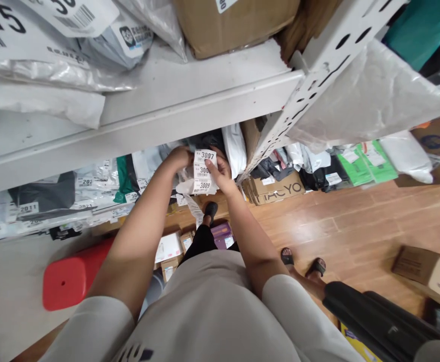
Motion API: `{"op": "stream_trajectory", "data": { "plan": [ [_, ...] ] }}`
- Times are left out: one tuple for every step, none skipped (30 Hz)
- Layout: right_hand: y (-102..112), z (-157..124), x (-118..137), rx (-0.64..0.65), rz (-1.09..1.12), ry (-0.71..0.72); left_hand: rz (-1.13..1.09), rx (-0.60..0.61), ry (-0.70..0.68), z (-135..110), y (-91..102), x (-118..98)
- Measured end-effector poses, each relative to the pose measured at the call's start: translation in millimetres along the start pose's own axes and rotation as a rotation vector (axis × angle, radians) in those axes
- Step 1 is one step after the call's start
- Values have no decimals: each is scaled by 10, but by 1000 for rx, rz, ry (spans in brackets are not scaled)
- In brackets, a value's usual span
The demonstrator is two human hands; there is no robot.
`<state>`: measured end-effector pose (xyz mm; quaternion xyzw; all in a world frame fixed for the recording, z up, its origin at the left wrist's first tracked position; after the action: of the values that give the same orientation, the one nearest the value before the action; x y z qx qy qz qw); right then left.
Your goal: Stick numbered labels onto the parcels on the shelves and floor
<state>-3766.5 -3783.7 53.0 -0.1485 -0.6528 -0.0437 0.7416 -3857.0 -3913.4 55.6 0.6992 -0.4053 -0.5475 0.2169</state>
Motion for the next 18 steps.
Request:
{"op": "stream_trajectory", "data": {
  "plan": [
    [-11, 10, -3, 19, -12, 7, 3, 4, 1, -19, 7, 80],
    [-38, 20, -14, 46, -23, 10, 1, 9, 3, -41, 14, 153],
    [-79, 32, -37, 77, -39, 10, -2, 14, 2, -61, 17, 212],
    [-124, 48, -72, 103, -67, 5, -8, 20, -3, -77, 14, 254],
    [-164, 70, -117, 113, -107, -5, -14, 28, -12, -89, 6, 280],
    [-192, 101, -165, 106, -150, -16, -20, 35, -23, -96, -6, 295],
    [-209, 137, -214, 86, -190, -30, -24, 42, -35, -99, -19, 301],
    [-221, 175, -261, 61, -220, -45, -27, 47, -46, -101, -31, 302],
    [-234, 211, -300, 40, -236, -58, -30, 53, -57, -101, -42, 300],
    [-254, 244, -334, 33, -233, -70, -31, 59, -66, -102, -53, 298],
    [-280, 270, -370, 41, -217, -85, -33, 64, -71, -103, -60, 297],
    [-298, 290, -412, 51, -199, -109, -35, 68, -74, -104, -64, 296],
    [-298, 305, -463, 54, -185, -141, -37, 69, -74, -106, -62, 294],
    [-280, 314, -519, 45, -176, -176, -39, 68, -71, -109, -56, 292],
    [-244, 318, -577, 26, -176, -213, -40, 65, -66, -112, -46, 287],
    [-197, 318, -632, -2, -184, -247, -42, 63, -59, -117, -34, 281],
    [-146, 316, -676, -32, -199, -271, -44, 62, -49, -121, -21, 272],
    [-102, 314, -707, -58, -212, -285, -48, 62, -39, -126, -9, 261]
  ]
}}
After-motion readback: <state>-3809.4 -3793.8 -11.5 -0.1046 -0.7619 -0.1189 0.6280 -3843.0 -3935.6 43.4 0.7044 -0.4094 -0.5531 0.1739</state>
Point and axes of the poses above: each hand's wrist, its own z-axis towards the middle knuckle, its own y-axis out of the back of the hand, x = y × z, the point moved 10 cm from there along z, towards the middle knuckle, and after that the axes turned 7 degrees about -x, right-handed, at the moved point
